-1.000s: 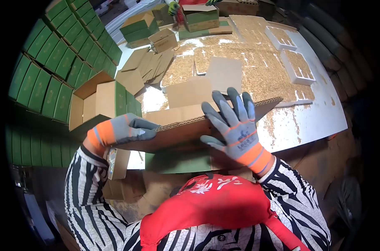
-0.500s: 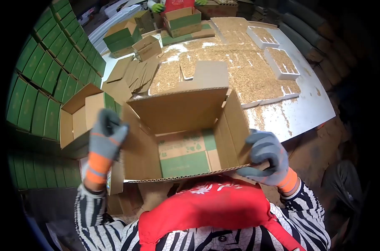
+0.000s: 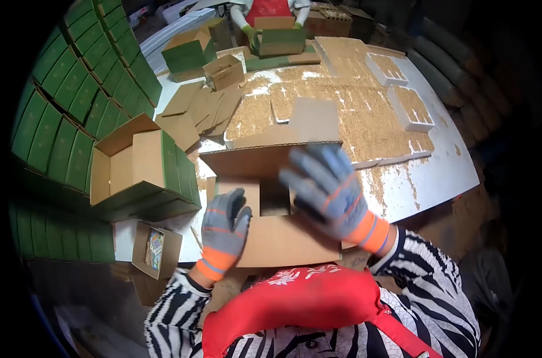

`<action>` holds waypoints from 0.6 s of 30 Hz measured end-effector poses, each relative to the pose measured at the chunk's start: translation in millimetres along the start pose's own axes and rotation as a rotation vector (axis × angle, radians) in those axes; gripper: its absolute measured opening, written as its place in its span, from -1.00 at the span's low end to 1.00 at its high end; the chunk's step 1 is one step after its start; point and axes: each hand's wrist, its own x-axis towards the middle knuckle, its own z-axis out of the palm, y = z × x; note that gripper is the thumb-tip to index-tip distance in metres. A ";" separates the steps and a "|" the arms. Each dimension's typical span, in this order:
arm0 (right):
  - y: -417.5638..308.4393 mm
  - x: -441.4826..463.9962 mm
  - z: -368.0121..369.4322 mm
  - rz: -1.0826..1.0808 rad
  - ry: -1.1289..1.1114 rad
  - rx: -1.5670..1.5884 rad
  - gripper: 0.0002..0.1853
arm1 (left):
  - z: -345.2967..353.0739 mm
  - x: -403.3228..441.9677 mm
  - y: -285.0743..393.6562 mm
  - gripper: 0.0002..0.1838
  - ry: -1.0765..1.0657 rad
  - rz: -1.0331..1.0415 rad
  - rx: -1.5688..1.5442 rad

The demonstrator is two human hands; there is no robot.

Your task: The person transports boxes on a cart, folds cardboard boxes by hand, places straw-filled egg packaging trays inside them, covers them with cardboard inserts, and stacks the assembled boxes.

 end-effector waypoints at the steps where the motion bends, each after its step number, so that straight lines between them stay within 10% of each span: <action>1: 6.5 16.8 -8.8 0.085 0.085 -0.054 -0.50 | 3.7 -1.5 9.6 -0.40 0.082 0.127 0.289; 5: 10.6 -11.2 -13.0 0.238 -0.343 0.317 -0.46 | 0.0 2.2 -2.4 -0.13 0.635 0.275 0.230; 8: 9.7 -59.9 -1.5 0.184 -0.392 0.874 -0.49 | -8.6 1.9 -28.3 -0.37 0.295 -0.168 0.410; 9: 21.3 -76.1 6.6 0.480 -0.180 0.963 -0.44 | -7.7 4.4 -23.5 -0.41 0.081 -0.432 0.385; 12: 80.4 -96.8 38.0 1.261 -0.126 1.279 -0.29 | -13.5 0.0 25.2 -0.47 0.185 -0.167 0.613; 16: 88.3 -74.1 3.3 1.151 -0.268 1.511 -0.24 | -30.6 -7.6 74.1 -0.41 0.423 0.223 0.298; 18: 91.0 -58.2 -25.3 0.873 -0.125 1.525 -0.46 | -8.8 -7.2 22.5 -0.42 0.523 0.228 -0.498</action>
